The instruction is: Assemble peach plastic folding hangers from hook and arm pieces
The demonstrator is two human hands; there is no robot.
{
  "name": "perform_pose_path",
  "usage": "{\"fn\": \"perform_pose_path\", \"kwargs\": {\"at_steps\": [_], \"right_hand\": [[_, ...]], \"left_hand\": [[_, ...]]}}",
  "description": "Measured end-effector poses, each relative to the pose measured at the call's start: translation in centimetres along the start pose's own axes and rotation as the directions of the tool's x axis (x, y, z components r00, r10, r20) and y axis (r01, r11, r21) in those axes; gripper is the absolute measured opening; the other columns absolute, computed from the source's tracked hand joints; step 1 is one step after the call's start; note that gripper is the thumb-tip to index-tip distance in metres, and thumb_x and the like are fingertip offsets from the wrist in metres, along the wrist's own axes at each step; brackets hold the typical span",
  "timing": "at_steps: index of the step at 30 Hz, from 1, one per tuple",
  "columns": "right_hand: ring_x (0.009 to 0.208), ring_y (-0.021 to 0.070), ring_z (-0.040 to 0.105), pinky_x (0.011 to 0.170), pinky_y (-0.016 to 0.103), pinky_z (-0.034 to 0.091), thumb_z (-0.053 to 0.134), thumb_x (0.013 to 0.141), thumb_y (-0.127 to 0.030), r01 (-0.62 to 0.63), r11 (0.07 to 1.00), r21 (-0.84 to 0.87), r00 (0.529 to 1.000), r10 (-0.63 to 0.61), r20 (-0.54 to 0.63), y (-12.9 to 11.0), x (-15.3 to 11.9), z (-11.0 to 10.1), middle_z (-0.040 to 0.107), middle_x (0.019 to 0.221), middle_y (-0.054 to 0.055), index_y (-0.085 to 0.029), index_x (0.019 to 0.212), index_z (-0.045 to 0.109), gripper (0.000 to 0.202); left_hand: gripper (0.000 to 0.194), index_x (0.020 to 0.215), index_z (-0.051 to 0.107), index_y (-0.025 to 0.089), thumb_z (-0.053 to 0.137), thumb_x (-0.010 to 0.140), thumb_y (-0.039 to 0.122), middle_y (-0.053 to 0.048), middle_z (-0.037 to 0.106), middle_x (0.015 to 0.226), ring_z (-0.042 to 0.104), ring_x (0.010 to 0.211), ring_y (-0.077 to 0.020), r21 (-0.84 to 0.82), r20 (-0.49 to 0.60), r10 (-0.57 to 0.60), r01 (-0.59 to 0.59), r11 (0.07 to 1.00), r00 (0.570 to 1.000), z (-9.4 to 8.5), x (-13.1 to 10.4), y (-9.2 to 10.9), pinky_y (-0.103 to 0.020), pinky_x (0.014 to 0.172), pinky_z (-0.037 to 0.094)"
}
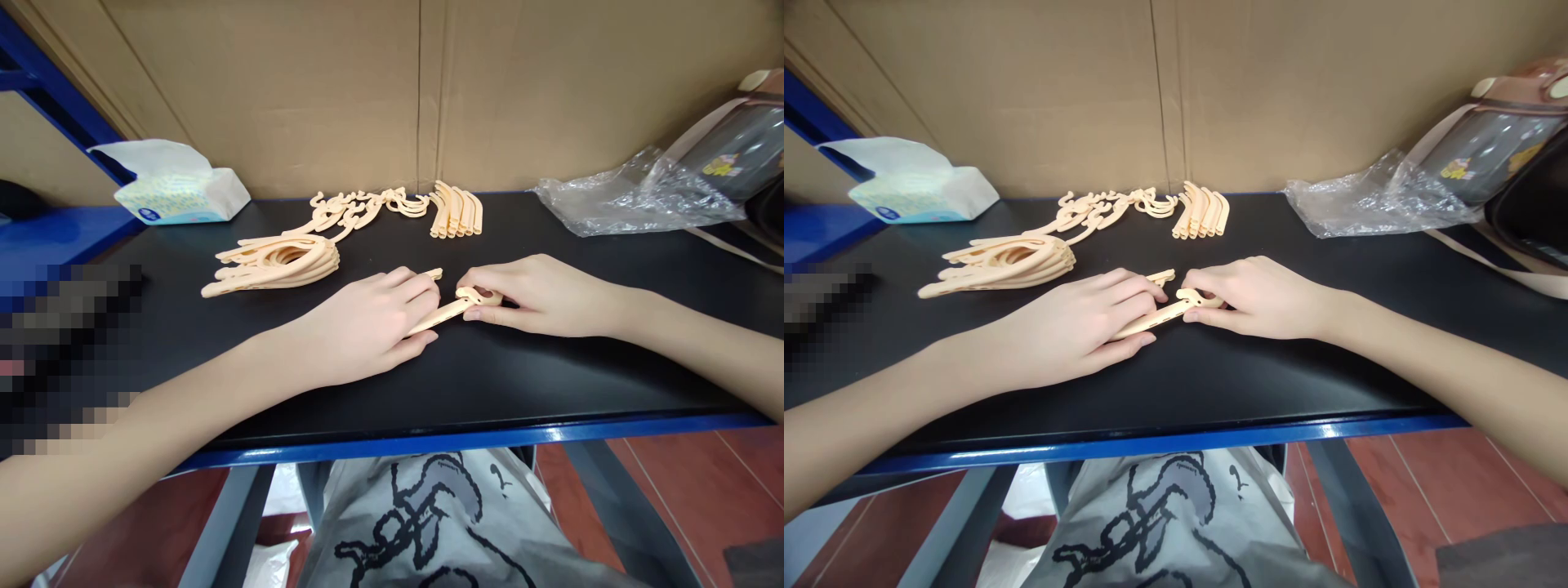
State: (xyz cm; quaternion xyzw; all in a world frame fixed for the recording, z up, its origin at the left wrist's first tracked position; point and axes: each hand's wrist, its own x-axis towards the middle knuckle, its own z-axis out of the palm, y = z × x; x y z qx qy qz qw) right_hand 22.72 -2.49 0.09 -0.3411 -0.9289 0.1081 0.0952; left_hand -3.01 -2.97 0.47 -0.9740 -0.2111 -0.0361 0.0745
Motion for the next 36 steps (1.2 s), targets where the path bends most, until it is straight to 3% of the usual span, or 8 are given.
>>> {"fn": "perform_pose_path", "kwargs": {"at_steps": [36], "right_hand": [[0.057, 0.011, 0.049, 0.056, 0.024, 0.03, 0.046, 0.099, -0.05, -0.016, 1.0, -0.012, 1.0, 0.016, 0.015, 0.01, 0.02, -0.12, 0.057, 0.073, -0.003, -0.022, 0.088, 0.048, 0.03]], "left_hand": [[0.03, 0.118, 0.062, 0.01, 0.046, 0.103, 0.03, -0.016, 0.058, 0.134, 0.057, 0.115, -0.0281, -0.001, 0.025, -0.011, 0.011, 1.0, 1.0, -0.15, 0.12, 0.13, -0.04, 0.097, 0.05]]}}
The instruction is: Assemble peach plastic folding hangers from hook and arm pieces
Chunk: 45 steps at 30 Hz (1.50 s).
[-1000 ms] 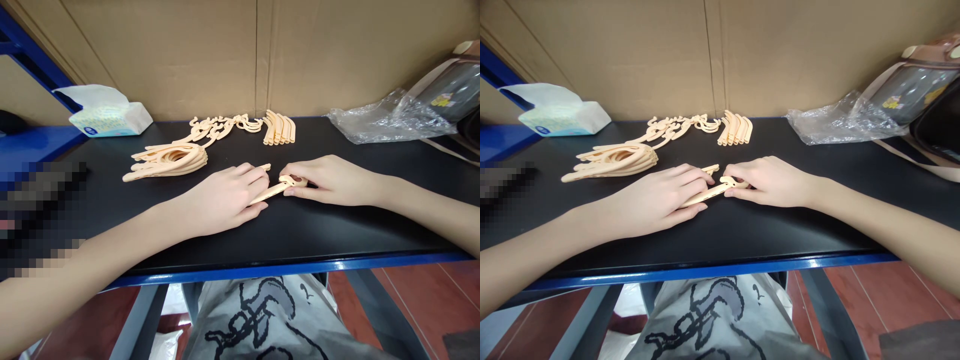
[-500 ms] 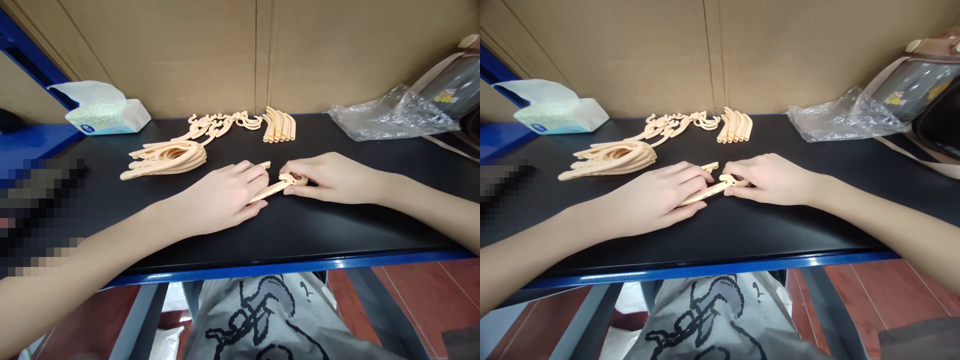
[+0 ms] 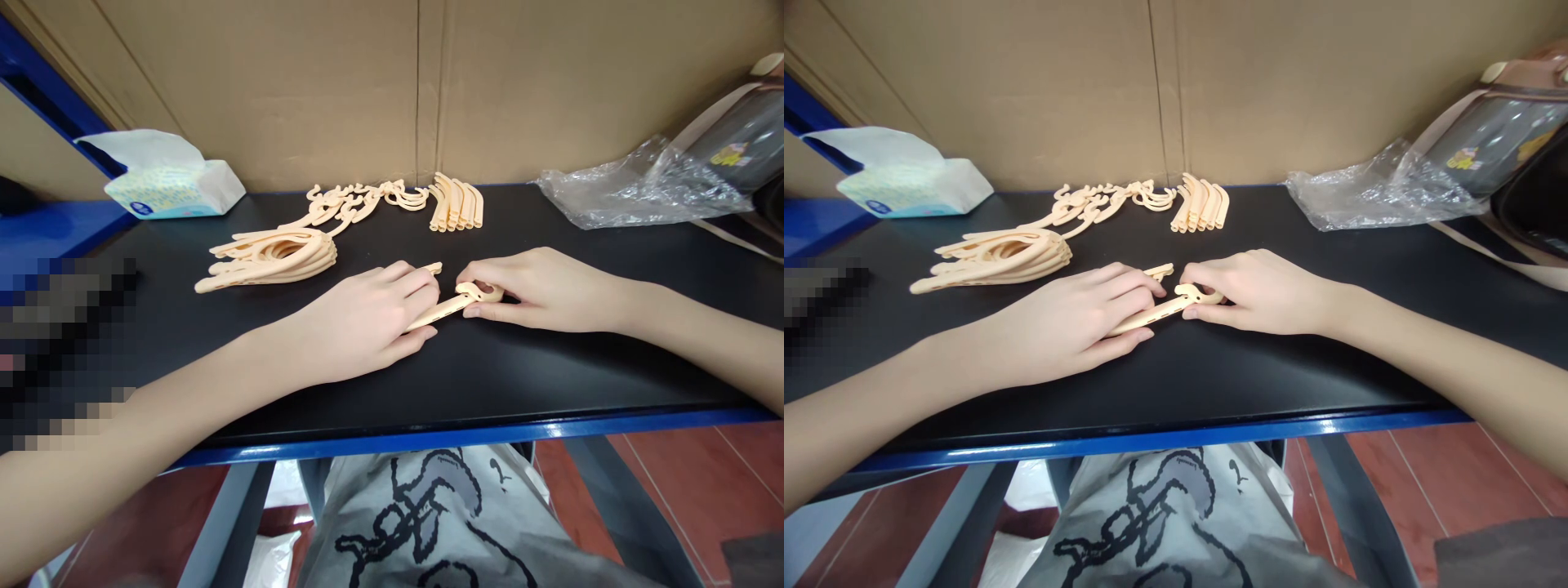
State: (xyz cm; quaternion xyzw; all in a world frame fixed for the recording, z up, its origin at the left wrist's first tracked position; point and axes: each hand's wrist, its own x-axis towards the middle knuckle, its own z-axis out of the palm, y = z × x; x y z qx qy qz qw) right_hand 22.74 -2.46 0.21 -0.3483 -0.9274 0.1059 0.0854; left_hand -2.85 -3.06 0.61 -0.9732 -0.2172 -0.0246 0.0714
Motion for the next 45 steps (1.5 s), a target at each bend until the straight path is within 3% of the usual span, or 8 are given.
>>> {"fn": "perform_pose_path", "kwargs": {"at_steps": [39, 45], "right_hand": [[0.057, 0.0102, 0.049, 0.056, 0.024, 0.031, 0.046, 0.1, -0.049, 0.011, 1.0, -0.018, 1.0, -0.011, 0.0, -0.1, -0.15, -0.14, 0.054, 0.071, -0.005, -0.023, 0.088, 0.047, 0.029], [0.056, 0.0105, 0.047, 0.056, 0.024, 0.03, 0.046, 0.1, -0.051, 0.009, 1.0, -0.025, 1.0, -0.009, 0.004, -0.05, -0.08, -0.12, 0.053, 0.07, -0.005, -0.022, 0.088, 0.047, 0.031]], "left_hand": [[0.028, 0.116, 0.061, 0.011, 0.044, 0.104, 0.028, -0.015, 0.062, 0.127, 0.056, 0.12, -0.0287, -0.01, -0.039, 0.023, -0.024, 1.0, 0.999, 0.32, -0.14, -0.08, -0.039, 0.097, 0.049], [0.029, 0.115, 0.061, 0.011, 0.043, 0.104, 0.03, -0.017, 0.059, 0.135, 0.058, 0.113, -0.0277, -0.005, -0.033, 0.009, -0.009, 1.0, 0.999, 0.26, -0.1, -0.11, -0.038, 0.092, 0.049]]}}
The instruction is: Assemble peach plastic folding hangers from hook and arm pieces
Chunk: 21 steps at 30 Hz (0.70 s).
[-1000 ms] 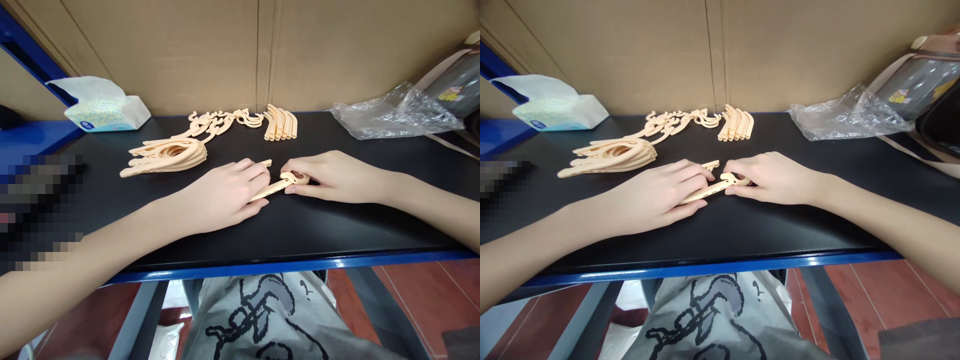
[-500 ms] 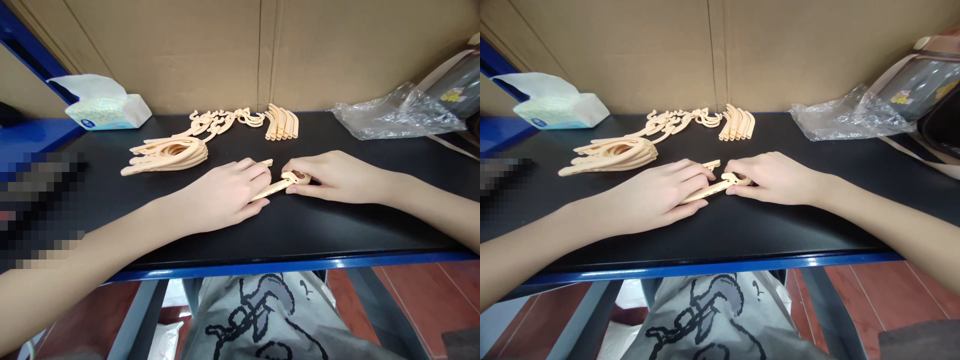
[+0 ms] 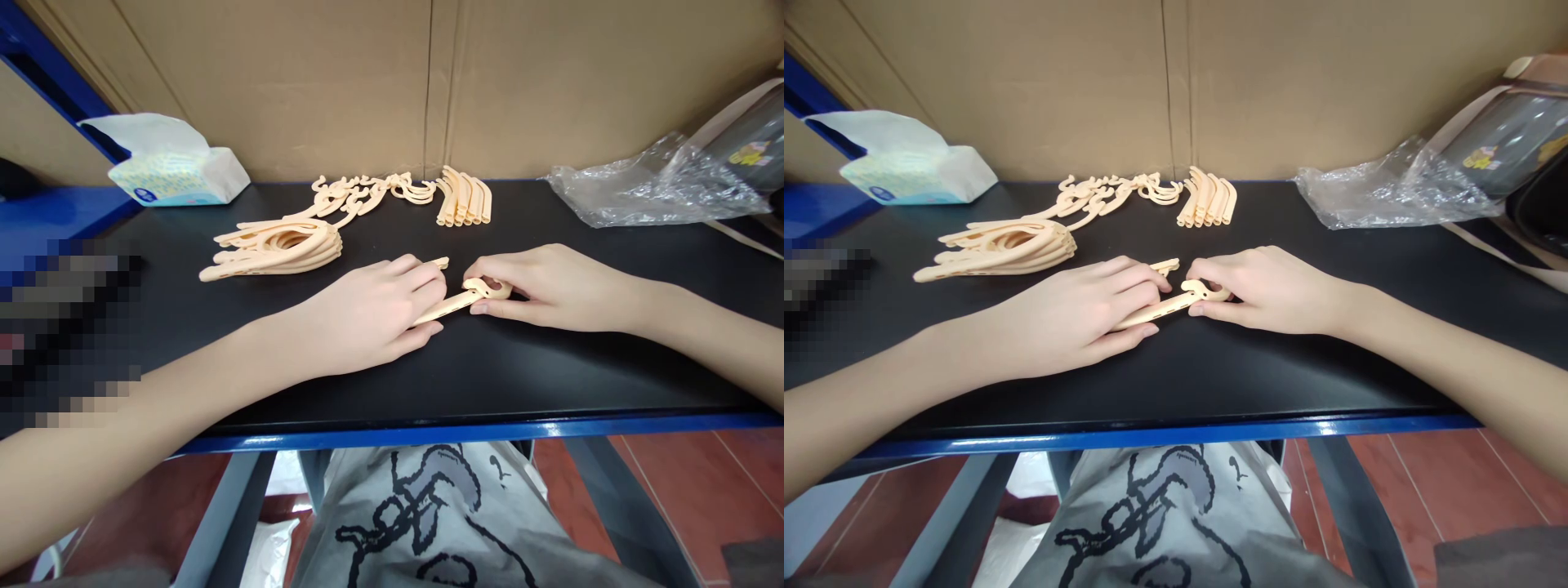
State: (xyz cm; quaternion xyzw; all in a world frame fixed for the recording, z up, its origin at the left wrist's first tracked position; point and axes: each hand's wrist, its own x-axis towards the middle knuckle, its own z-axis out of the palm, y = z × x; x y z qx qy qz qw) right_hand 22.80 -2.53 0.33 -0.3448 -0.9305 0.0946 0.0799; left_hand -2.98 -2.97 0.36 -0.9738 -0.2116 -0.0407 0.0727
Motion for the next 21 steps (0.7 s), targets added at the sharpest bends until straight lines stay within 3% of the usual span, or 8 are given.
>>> {"fn": "perform_pose_path", "kwargs": {"at_steps": [21], "right_hand": [[0.059, 0.0138, 0.05, 0.057, 0.027, 0.031, 0.041, 0.099, -0.059, -0.04, 0.999, 0.016, 0.999, 0.039, 0.035, 0.05, -0.25, -0.06, 0.054, 0.069, -0.003, -0.022, 0.088, 0.049, 0.039]], "left_hand": [[0.033, 0.118, 0.062, 0.01, 0.045, 0.104, 0.034, -0.017, 0.057, 0.139, 0.057, 0.118, -0.0274, 0.002, 0.011, -0.005, 0.005, 1.0, 1.0, -0.17, -0.14, -0.15, -0.035, 0.092, 0.047]]}}
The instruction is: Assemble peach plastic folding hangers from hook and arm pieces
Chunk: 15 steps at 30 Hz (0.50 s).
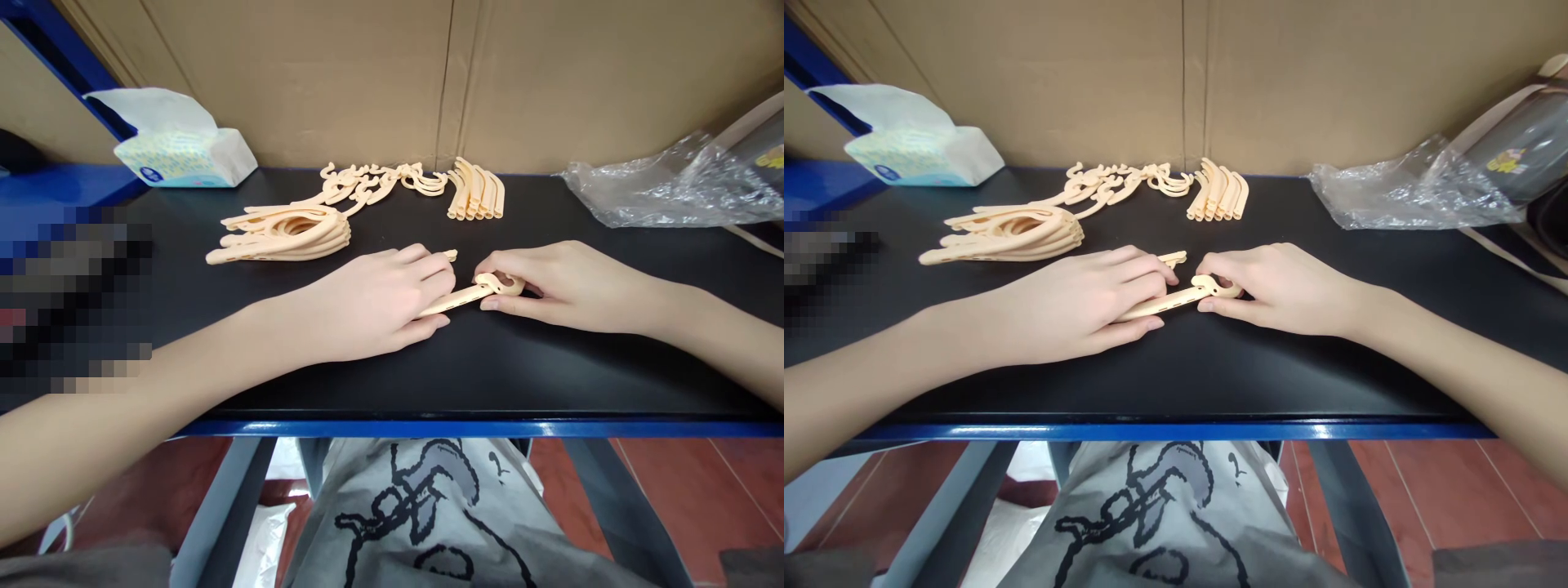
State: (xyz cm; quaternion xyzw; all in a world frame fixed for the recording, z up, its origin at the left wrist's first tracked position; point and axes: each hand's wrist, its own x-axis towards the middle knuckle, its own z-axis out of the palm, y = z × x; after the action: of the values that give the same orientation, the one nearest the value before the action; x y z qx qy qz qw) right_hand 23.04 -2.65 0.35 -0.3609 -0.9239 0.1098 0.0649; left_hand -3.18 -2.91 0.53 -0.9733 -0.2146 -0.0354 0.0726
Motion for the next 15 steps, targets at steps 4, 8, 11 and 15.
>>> {"fn": "perform_pose_path", "kwargs": {"at_steps": [4, 8, 11, 15], "right_hand": [[0.06, 0.0143, 0.051, 0.058, 0.027, 0.033, 0.041, 0.099, -0.06, -0.002, 1.0, 0.002, 1.0, 0.002, 0.0, 0.09, -0.02, 0.08, 0.054, 0.07, -0.002, -0.022, 0.092, 0.051, 0.039], [0.06, 0.0144, 0.051, 0.058, 0.027, 0.033, 0.042, 0.098, -0.061, -0.005, 1.0, 0.008, 1.0, 0.005, -0.003, 0.06, -0.01, 0.07, 0.054, 0.069, -0.002, -0.022, 0.092, 0.051, 0.04], [0.06, 0.0151, 0.05, 0.058, 0.028, 0.033, 0.042, 0.098, -0.061, -0.012, 1.0, 0.01, 1.0, 0.012, 0.007, -0.03, 0.03, -0.01, 0.054, 0.069, -0.002, -0.023, 0.092, 0.052, 0.04], [0.06, 0.0161, 0.05, 0.058, 0.029, 0.034, 0.041, 0.098, -0.061, -0.012, 1.0, 0.008, 1.0, 0.012, 0.01, -0.1, 0.04, -0.07, 0.055, 0.07, -0.001, -0.024, 0.091, 0.05, 0.039]], "left_hand": [[0.033, 0.119, 0.062, 0.01, 0.044, 0.104, 0.034, -0.017, 0.057, 0.14, 0.057, 0.118, -0.0269, 0.011, 0.015, -0.005, 0.005, 1.0, 1.0, 0.0, 0.06, 0.1, -0.035, 0.092, 0.047], [0.033, 0.119, 0.062, 0.01, 0.044, 0.104, 0.033, -0.017, 0.058, 0.138, 0.058, 0.116, -0.0268, 0.015, 0.0, -0.001, 0.001, 1.0, 1.0, 0.09, 0.05, 0.17, -0.035, 0.092, 0.047], [0.033, 0.119, 0.061, 0.01, 0.044, 0.104, 0.033, -0.018, 0.058, 0.138, 0.058, 0.117, -0.0278, 0.009, -0.001, -0.006, 0.006, 1.0, 1.0, 0.09, 0.04, 0.2, -0.035, 0.09, 0.048], [0.031, 0.117, 0.062, 0.011, 0.045, 0.103, 0.032, -0.018, 0.06, 0.134, 0.058, 0.116, -0.0278, -0.015, -0.007, -0.006, 0.006, 1.0, 1.0, 0.01, 0.05, 0.2, -0.036, 0.09, 0.048]]}}
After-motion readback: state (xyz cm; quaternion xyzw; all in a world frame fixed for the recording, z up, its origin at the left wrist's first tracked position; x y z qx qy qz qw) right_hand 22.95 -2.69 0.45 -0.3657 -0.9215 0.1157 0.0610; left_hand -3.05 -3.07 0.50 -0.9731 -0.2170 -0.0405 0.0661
